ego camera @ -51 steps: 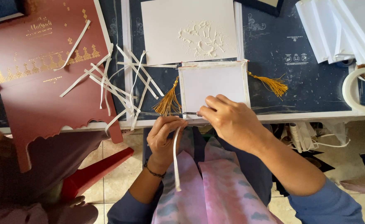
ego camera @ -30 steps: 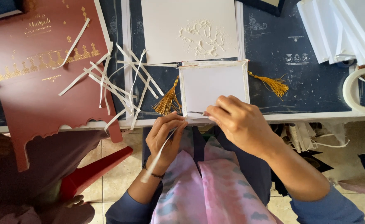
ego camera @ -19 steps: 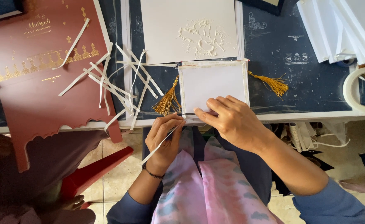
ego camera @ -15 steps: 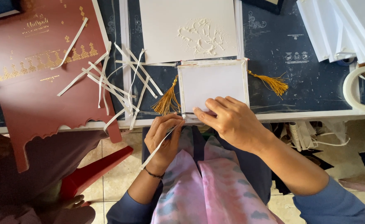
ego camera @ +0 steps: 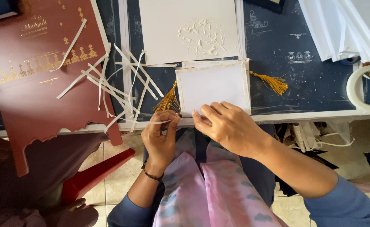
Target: The person applies a white paste to a card using a small brush, then uses a craft knife to trim the edges of the card. They also handle white paper strips and a gold tassel while working at a table.
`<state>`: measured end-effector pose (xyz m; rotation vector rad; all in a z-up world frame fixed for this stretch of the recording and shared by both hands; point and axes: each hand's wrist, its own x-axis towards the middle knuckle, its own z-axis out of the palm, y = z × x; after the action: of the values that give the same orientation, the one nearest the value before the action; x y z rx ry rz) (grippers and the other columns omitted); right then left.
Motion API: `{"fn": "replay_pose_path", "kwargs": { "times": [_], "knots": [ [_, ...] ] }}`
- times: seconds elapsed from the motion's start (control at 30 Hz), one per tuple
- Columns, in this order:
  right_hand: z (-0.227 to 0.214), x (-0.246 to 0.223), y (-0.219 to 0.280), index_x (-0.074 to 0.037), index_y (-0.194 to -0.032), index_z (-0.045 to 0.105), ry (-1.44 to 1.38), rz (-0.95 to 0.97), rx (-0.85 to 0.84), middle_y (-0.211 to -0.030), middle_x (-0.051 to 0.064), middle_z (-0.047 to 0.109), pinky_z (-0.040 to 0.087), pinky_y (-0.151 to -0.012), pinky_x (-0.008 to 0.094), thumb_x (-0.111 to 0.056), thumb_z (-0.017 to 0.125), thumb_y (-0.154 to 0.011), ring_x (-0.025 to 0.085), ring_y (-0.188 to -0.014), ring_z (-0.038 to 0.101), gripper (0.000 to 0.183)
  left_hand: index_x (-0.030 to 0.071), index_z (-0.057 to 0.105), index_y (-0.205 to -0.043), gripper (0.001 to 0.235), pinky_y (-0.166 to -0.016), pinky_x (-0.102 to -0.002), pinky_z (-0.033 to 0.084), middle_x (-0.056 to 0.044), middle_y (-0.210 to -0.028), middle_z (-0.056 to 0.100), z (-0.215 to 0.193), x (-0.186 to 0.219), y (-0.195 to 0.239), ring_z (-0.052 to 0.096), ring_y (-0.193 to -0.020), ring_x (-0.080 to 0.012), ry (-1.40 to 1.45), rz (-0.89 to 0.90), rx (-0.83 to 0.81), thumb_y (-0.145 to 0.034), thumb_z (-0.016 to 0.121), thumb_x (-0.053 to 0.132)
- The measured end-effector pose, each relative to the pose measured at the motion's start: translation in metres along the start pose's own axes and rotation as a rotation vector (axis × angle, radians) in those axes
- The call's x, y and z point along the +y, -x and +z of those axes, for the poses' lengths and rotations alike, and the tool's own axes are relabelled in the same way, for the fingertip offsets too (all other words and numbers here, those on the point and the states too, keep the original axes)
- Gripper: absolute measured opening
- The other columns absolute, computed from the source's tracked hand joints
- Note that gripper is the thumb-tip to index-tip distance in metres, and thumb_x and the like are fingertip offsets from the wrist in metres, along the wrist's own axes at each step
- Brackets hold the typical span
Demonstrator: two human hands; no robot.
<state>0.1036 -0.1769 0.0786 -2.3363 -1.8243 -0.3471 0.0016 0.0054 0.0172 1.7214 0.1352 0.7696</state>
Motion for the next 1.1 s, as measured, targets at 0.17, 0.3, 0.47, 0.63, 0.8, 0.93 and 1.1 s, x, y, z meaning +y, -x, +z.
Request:
{"fn": "replay_pose_path", "kwargs": {
  "times": [0.17, 0.3, 0.47, 0.63, 0.8, 0.93, 1.1],
  "knots": [
    [-0.001, -0.002, 0.0, -0.009, -0.107, 0.064, 0.005, -0.023, 0.016, -0.088, 0.007, 0.053, 0.054, -0.066, 0.032, -0.007, 0.054, -0.107, 0.023, -0.076, 0.065, 0.01, -0.005, 0.062, -0.089, 0.011, -0.078, -0.043, 0.062, -0.018, -0.082, 0.066, -0.002, 0.005, -0.003, 0.072, -0.081, -0.0296, 0.091, -0.106, 0.022, -0.098, 0.067, -0.006],
    [0.001, 0.0, 0.0, -0.007, -0.106, 0.066, -0.022, -0.045, 0.029, -0.088, 0.008, 0.054, 0.053, -0.066, 0.034, -0.003, 0.057, -0.104, 0.024, -0.076, 0.065, 0.01, -0.006, 0.062, -0.092, 0.013, -0.075, -0.044, 0.068, -0.018, -0.081, 0.067, -0.012, 0.011, -0.01, 0.07, -0.071, -0.0205, 0.199, -0.352, 0.139, -0.101, 0.067, 0.002],
    [0.009, 0.017, 0.011, -0.011, -0.112, 0.072, -0.271, 0.119, 0.086, -0.085, 0.006, 0.056, 0.055, -0.068, 0.037, -0.005, 0.062, -0.1, 0.026, -0.073, 0.064, 0.017, -0.006, 0.057, -0.088, 0.021, -0.063, -0.038, 0.069, -0.015, -0.073, 0.065, -0.059, 0.003, -0.023, 0.069, -0.059, -0.0166, 0.163, -0.568, 0.114, -0.102, 0.068, 0.005],
    [-0.013, 0.047, 0.037, -0.012, -0.125, 0.073, -0.5, 0.425, 0.236, -0.094, 0.005, 0.062, 0.055, -0.078, 0.038, -0.014, 0.064, -0.106, 0.027, -0.085, 0.066, 0.021, -0.011, 0.06, -0.092, 0.02, -0.062, -0.04, 0.069, -0.02, -0.073, 0.067, -0.068, 0.017, -0.034, 0.068, -0.056, -0.017, 0.053, -0.613, 0.032, -0.098, 0.073, 0.003],
    [0.01, 0.087, 0.11, -0.007, -0.131, 0.072, -0.228, 0.78, 0.238, -0.1, 0.01, 0.054, 0.056, -0.078, 0.044, -0.006, 0.07, -0.108, 0.034, -0.083, 0.068, 0.022, 0.0, 0.067, -0.112, 0.046, -0.088, -0.04, 0.064, -0.017, -0.11, 0.065, -0.037, 0.04, -0.028, 0.072, -0.092, -0.0326, -0.229, -0.158, -0.214, -0.074, 0.093, 0.001],
    [0.024, 0.092, 0.13, -0.009, -0.128, 0.074, -0.149, 0.871, 0.204, -0.101, 0.013, 0.053, 0.056, -0.081, 0.049, -0.006, 0.075, -0.102, 0.041, -0.09, 0.067, 0.026, -0.004, 0.066, -0.122, 0.06, -0.093, -0.044, 0.064, -0.023, -0.124, 0.059, -0.01, 0.029, -0.015, 0.071, -0.101, -0.0422, -0.231, -0.086, -0.287, -0.072, 0.095, 0.008],
    [-0.006, 0.052, 0.102, -0.001, -0.129, 0.07, -0.501, 0.732, 0.296, -0.105, 0.015, 0.063, 0.059, -0.084, 0.041, -0.01, 0.088, -0.082, 0.033, -0.095, 0.07, 0.05, -0.006, 0.069, -0.116, 0.041, -0.086, -0.046, 0.065, -0.021, -0.118, 0.061, 0.003, 0.021, -0.014, 0.074, -0.096, -0.0405, -0.308, 0.015, -0.247, -0.08, 0.089, 0.0]
  ]
}}
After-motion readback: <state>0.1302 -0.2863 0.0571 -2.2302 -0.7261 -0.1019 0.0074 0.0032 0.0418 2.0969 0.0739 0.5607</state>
